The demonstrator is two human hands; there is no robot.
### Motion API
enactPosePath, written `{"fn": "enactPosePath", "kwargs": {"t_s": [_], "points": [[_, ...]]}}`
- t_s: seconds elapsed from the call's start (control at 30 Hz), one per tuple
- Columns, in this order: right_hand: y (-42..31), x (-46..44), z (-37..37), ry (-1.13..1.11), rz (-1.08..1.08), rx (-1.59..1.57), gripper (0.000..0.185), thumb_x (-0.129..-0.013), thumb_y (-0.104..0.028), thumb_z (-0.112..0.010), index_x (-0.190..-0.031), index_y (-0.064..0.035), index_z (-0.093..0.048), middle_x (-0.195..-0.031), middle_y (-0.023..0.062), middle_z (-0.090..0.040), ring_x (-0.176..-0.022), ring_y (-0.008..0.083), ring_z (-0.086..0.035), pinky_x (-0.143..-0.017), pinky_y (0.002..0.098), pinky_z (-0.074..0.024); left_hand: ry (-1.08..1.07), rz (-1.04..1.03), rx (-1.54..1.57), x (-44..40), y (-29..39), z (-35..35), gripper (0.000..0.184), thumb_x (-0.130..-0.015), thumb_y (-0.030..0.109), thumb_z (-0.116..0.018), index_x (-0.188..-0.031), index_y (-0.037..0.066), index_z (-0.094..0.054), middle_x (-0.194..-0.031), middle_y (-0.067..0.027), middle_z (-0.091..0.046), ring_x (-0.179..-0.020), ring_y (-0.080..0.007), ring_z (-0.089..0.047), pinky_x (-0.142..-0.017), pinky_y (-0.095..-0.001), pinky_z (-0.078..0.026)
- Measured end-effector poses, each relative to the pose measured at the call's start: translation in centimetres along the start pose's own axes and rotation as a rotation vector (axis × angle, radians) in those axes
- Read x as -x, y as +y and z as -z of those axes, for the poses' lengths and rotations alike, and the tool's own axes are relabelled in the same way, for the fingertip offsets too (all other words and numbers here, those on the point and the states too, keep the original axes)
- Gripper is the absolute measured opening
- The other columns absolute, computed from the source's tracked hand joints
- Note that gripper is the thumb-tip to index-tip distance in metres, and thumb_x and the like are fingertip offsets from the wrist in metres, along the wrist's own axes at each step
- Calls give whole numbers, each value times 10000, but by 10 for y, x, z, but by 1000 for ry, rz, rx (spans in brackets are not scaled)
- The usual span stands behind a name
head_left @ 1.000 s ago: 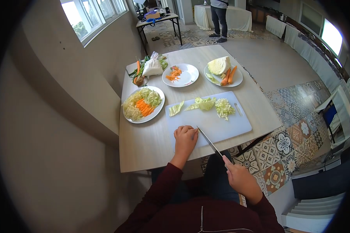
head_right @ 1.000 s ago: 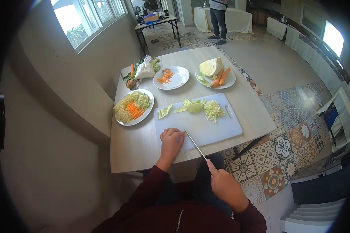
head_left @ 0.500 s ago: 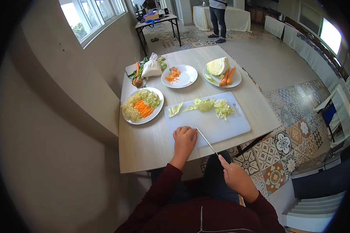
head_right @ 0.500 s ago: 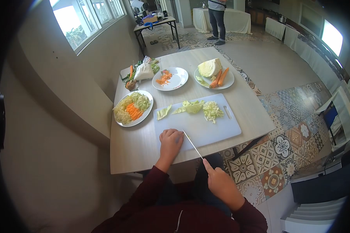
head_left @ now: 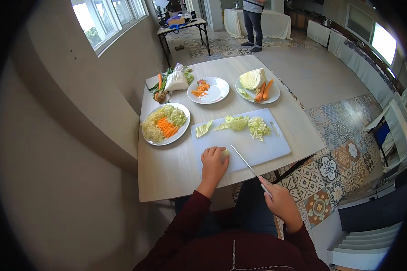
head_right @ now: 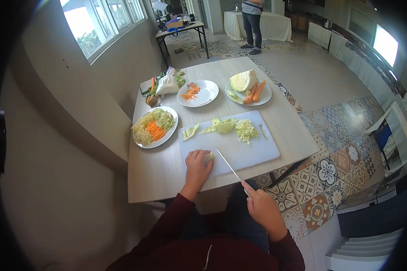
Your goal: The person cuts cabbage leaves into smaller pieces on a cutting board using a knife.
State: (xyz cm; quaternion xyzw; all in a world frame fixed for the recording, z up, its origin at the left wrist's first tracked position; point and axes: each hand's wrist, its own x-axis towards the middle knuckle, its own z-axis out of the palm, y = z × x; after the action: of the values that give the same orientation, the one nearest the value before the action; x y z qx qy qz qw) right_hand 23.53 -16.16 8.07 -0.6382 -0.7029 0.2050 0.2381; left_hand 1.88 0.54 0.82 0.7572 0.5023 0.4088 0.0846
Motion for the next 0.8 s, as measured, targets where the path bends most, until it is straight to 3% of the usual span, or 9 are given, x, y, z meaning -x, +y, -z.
{"fn": "enactPosePath", "kwargs": {"t_s": [0.4,0.5,0.6,0.8], "points": [[-13,-6,1,-41,-7,2,601,-895,-83,-608,-1478,-201,-525,-788,169,-605,-764,366,-609,-728,459,-500,17,44,-16,0,-4,-3,101,-856,145,-726,-943,93,-714,-1002,-72,-617,-1038,-286,-557,-956,-442,-382],[-6,-6,-3,-44,16,14,594,-914,-120,-603,-1486,-251,-515,-816,148,-583,-746,360,-618,-698,464,-521,17,30,-20,0,-4,-2,79,-857,140,-724,-927,103,-719,-1001,-68,-618,-1033,-283,-559,-943,-442,-383],[-8,-5,-1,-69,-3,-1,597,-894,-78,-604,-1479,-166,-521,-784,168,-603,-783,365,-607,-739,458,-495,25,20,-30,1,-4,-3,79,-854,143,-729,-922,105,-720,-999,-69,-619,-1026,-283,-561,-933,-442,-383],[-4,0,4,-82,65,-135,570,-900,-43,-564,-1467,-88,-515,-822,234,-658,-776,415,-645,-746,488,-523,31,29,-35,0,-3,-2,87,-854,163,-749,-908,99,-724,-990,-69,-623,-1017,-280,-565,-928,-441,-383]]}}
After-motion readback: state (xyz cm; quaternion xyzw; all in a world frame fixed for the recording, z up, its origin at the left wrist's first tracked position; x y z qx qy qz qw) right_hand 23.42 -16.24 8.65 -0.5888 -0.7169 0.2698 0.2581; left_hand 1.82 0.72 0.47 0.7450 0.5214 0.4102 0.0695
